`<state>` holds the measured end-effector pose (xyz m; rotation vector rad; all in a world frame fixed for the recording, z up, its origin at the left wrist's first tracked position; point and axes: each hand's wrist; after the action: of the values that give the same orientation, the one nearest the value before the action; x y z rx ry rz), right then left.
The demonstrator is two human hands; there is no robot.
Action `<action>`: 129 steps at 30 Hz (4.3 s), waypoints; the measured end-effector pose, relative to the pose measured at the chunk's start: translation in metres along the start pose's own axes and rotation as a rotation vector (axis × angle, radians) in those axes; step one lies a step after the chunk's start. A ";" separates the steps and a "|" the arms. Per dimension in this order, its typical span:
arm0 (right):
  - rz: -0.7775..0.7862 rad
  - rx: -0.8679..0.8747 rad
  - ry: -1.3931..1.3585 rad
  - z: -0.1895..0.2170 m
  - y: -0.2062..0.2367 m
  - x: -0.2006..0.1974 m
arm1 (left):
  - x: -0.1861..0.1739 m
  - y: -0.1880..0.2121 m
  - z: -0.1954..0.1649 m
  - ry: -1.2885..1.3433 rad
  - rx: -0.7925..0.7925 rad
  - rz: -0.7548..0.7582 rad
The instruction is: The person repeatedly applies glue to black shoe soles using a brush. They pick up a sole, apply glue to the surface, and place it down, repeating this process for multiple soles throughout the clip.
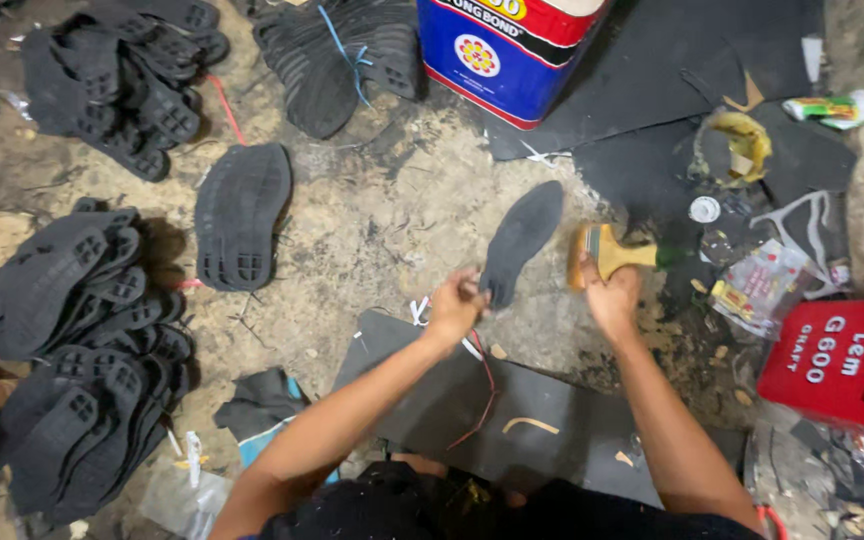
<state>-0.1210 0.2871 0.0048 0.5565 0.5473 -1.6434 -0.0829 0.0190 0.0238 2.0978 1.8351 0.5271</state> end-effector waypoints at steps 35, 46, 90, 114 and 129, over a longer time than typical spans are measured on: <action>0.871 -0.427 0.271 0.072 -0.028 0.002 | 0.013 0.058 0.039 -1.751 0.548 0.235; 0.937 -0.566 0.127 0.076 -0.053 0.028 | 0.015 0.060 0.031 -1.739 0.551 0.235; 0.368 -0.032 -0.038 0.075 -0.046 0.023 | -0.007 0.059 0.065 -1.564 0.481 0.163; 0.157 -0.177 0.230 0.071 -0.096 0.037 | -0.004 0.053 0.030 -1.556 0.435 0.224; -0.071 0.256 -0.560 0.028 0.002 -0.004 | -0.016 0.007 -0.077 0.372 0.114 -0.115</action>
<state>-0.1199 0.2716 0.0290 0.2387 -0.0568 -1.8518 -0.1145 0.0015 0.0945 2.0555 2.2195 0.8490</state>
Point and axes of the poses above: each hand's wrist, its own y-axis away from the middle knuckle, its own x-axis out of the palm, z = x × y, and after that the axes turned 8 degrees about z, right-handed
